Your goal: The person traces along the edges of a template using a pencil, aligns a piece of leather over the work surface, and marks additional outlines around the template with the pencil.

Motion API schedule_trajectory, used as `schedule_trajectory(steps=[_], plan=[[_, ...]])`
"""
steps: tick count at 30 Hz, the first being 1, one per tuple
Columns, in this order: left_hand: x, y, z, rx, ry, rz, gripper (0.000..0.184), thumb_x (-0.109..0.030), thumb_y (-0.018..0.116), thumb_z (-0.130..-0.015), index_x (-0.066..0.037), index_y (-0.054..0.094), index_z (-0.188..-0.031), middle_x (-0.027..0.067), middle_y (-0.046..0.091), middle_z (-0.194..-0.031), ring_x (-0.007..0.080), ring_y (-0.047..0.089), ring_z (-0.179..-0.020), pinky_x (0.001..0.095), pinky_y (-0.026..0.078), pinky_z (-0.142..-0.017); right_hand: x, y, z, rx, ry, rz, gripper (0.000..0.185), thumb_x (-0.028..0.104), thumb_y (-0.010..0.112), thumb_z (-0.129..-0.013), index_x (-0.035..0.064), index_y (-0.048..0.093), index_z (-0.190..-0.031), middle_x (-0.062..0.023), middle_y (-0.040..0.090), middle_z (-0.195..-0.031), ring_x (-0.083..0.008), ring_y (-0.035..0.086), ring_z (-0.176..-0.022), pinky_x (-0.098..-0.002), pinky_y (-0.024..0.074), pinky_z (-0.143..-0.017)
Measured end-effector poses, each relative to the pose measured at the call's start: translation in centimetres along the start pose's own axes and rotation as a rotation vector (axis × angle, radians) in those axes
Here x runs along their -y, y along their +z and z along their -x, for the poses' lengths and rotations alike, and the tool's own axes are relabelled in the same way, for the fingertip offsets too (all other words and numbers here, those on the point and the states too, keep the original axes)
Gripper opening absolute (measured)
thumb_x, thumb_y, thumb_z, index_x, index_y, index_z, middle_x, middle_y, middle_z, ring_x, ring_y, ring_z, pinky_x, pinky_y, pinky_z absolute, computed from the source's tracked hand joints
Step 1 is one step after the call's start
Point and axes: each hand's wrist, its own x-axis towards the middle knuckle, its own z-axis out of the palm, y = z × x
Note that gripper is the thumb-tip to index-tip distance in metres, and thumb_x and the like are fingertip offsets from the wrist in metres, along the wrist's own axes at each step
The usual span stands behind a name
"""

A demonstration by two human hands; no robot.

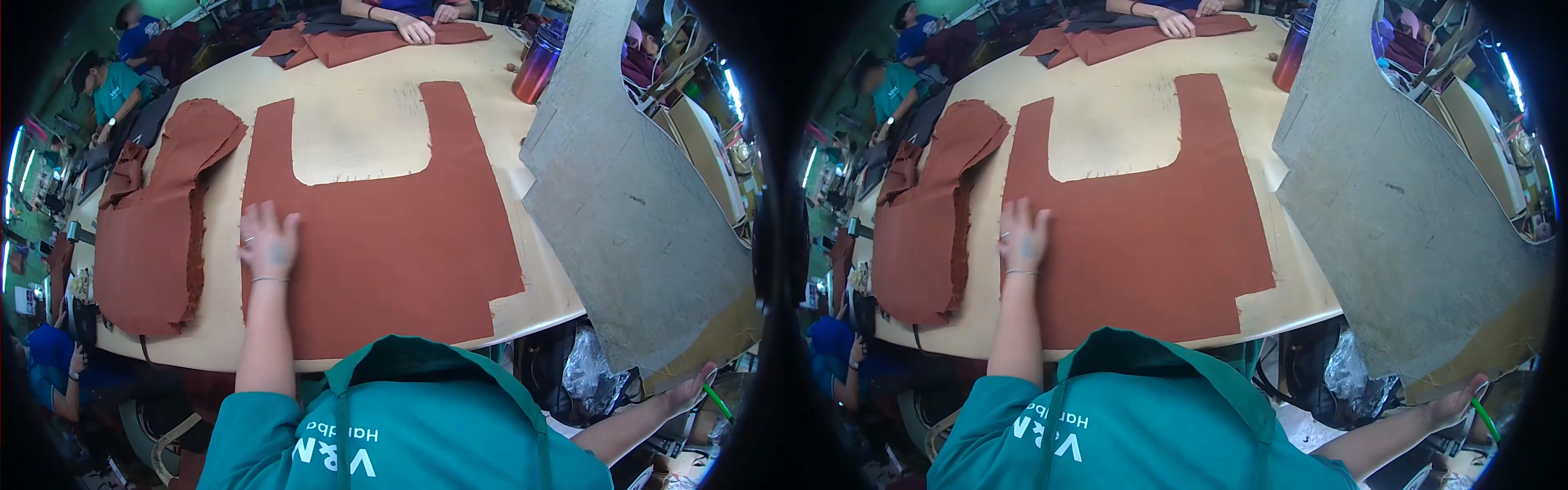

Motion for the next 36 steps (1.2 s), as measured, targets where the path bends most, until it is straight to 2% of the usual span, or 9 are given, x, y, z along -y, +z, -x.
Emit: schedule_trajectory(steps=[2,7,10,16,18,20,22,24,36], plan=[[4.1,-1.0,-0.8,-0.032,-0.196,-0.010,0.060,-0.043,0.057,-0.080,-0.008,0.041,-0.125,0.0172,0.045,-0.124,0.0334,0.038,-0.118,0.0483,0.036,-0.091,0.8,1.0,1.0,0.014,0.000,-0.011,0.046,0.031,0.055,-0.086,-0.0032,0.049,-0.117,-0.0124,0.047,-0.123,-0.0220,0.043,-0.114,-0.0342,0.0286,-0.097],[6.2,1.4,-2.7,-0.165,0.026,0.413,0.051,-0.014,0.067,-0.073,0.000,0.045,-0.117,0.0191,0.058,-0.102,0.0338,0.051,-0.104,0.0395,0.042,-0.086,1.0,1.4,1.7,0.007,0.000,-0.024,0.047,0.031,0.055,-0.087,-0.0032,0.048,-0.117,-0.0125,0.047,-0.123,-0.0218,0.043,-0.114,-0.0341,0.0279,-0.098],[4.8,2.1,-4.7,-0.239,0.129,0.437,0.047,-0.008,0.065,-0.074,0.001,0.045,-0.116,0.0214,0.058,-0.100,0.0379,0.055,-0.095,0.0374,0.042,-0.086,0.4,0.2,0.9,0.009,-0.028,0.061,0.047,0.032,0.055,-0.087,-0.0031,0.049,-0.117,-0.0123,0.048,-0.122,-0.0213,0.043,-0.113,-0.0332,0.0286,-0.097],[3.2,-2.3,-2.7,-0.042,-0.177,0.210,0.050,-0.018,0.067,-0.074,-0.006,0.046,-0.118,0.0211,0.046,-0.121,0.0362,0.047,-0.108,0.0412,0.042,-0.087,1.4,-0.5,1.8,-0.016,0.045,-0.016,0.052,0.034,0.055,-0.086,-0.0024,0.045,-0.121,-0.0113,0.047,-0.123,-0.0217,0.043,-0.112,-0.0330,0.0288,-0.097],[1.9,-3.1,-0.1,-0.125,-0.075,-0.089,0.056,-0.026,0.069,-0.072,-0.011,0.046,-0.121,0.0197,0.035,-0.130,0.0336,0.037,-0.119,0.0470,0.039,-0.089,1.8,-0.9,2.4,-0.047,0.099,-0.067,0.054,0.035,0.056,-0.085,-0.0021,0.043,-0.123,-0.0112,0.045,-0.125,-0.0222,0.043,-0.113,-0.0338,0.0279,-0.098],[1.3,-1.9,2.3,-0.225,0.432,0.092,0.060,-0.031,0.069,-0.071,-0.015,0.045,-0.123,0.0156,0.033,-0.134,0.0315,0.027,-0.126,0.0559,0.033,-0.092,2.5,0.0,3.0,-0.071,0.150,-0.133,0.057,0.036,0.056,-0.085,-0.0018,0.041,-0.124,-0.0112,0.043,-0.127,-0.0228,0.042,-0.114,-0.0346,0.0268,-0.098],[-3.9,-4.6,6.9,0.187,0.522,0.080,0.062,-0.040,0.066,-0.071,-0.017,0.045,-0.125,0.0111,0.030,-0.137,0.0320,0.022,-0.129,0.0644,0.025,-0.093,2.5,-0.1,2.7,-0.042,0.087,-0.057,0.062,0.039,0.057,-0.083,-0.0017,0.038,-0.127,-0.0107,0.041,-0.129,-0.0229,0.038,-0.117,-0.0350,0.0246,-0.100],[-5.9,-4.4,10.0,0.296,0.746,0.131,0.060,-0.045,0.060,-0.075,-0.021,0.042,-0.128,0.0072,0.027,-0.139,0.0310,0.017,-0.132,0.0671,0.018,-0.094,2.6,-0.2,2.6,-0.033,0.050,-0.018,0.065,0.041,0.057,-0.083,-0.0014,0.037,-0.128,-0.0105,0.040,-0.131,-0.0236,0.037,-0.118,-0.0357,0.0235,-0.100],[-8.3,-3.2,11.6,0.398,0.810,0.174,0.056,-0.051,0.047,-0.083,-0.024,0.039,-0.131,0.0068,0.022,-0.142,0.0294,0.014,-0.133,0.0661,0.016,-0.096,3.9,-0.2,2.6,-0.131,0.022,-0.039,0.067,0.043,0.055,-0.083,-0.0010,0.036,-0.128,-0.0109,0.039,-0.131,-0.0251,0.037,-0.118,-0.0370,0.0233,-0.101]])
